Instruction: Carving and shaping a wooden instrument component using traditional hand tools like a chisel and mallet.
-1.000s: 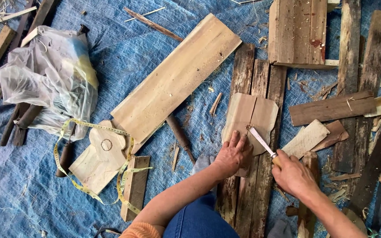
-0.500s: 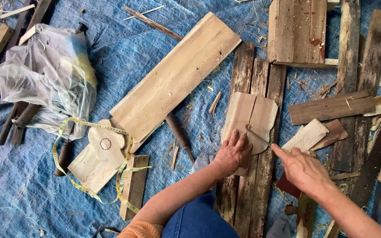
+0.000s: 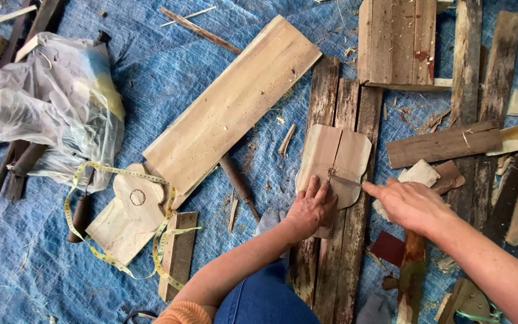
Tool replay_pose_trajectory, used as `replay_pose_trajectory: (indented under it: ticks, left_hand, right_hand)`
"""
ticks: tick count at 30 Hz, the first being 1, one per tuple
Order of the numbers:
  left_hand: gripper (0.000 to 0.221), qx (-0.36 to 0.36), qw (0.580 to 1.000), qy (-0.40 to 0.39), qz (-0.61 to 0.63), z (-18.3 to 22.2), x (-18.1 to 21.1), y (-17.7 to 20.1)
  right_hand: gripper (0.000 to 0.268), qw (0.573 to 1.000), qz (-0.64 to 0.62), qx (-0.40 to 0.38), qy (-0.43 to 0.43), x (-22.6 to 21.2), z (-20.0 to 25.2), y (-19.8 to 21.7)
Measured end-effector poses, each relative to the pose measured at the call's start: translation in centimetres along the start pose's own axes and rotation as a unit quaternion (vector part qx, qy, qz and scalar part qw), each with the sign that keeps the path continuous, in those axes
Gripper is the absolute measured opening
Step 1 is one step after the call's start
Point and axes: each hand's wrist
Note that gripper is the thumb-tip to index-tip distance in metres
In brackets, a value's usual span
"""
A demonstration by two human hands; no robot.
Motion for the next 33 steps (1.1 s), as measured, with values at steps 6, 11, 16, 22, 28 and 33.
replay_pose_trajectory:
  ticks: [6, 11, 16, 22, 28, 33]
  left_hand:
    - [0.06, -0.019, 0.997, 0.019, -0.067, -0.5, 0.2, -1.5]
    - [0.061, -0.021, 0.997, 0.019, -0.078, -0.2, 0.5, -0.3]
    - [0.069, -0.038, 0.997, 0.012, -0.063, -0.2, 0.5, 0.1]
    - [0.076, -0.018, 0.999, 0.001, -0.028, -0.1, 0.1, -0.6]
    - [0.076, 0.022, 0.999, -0.003, -0.025, -0.1, -0.4, -2.0]
    - [0.075, 0.051, 0.998, -0.012, -0.019, -0.2, -0.6, -2.6]
  right_hand:
    - [0.082, 0.998, -0.044, 0.037, 0.001, 0.6, -1.2, -5.0]
    - [0.074, 0.993, -0.007, 0.116, -0.014, -3.0, 1.9, -6.0]
    - [0.079, 0.99, -0.049, 0.09, -0.097, -8.0, 2.8, -7.4]
    - [0.075, 0.89, -0.378, 0.174, -0.187, -10.9, -0.7, -15.2]
    - [0.079, 0.667, -0.712, 0.086, -0.204, -10.0, 1.3, -11.7]
    - [0.072, 0.844, -0.496, 0.113, -0.169, -6.4, 1.1, -12.8]
Point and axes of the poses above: each hand's wrist, its own z-axis away from the middle knuckle, its own y-axis out of the back of the hand, x = y × z, and after that the axes turned 2 degrees about -y, right-handed
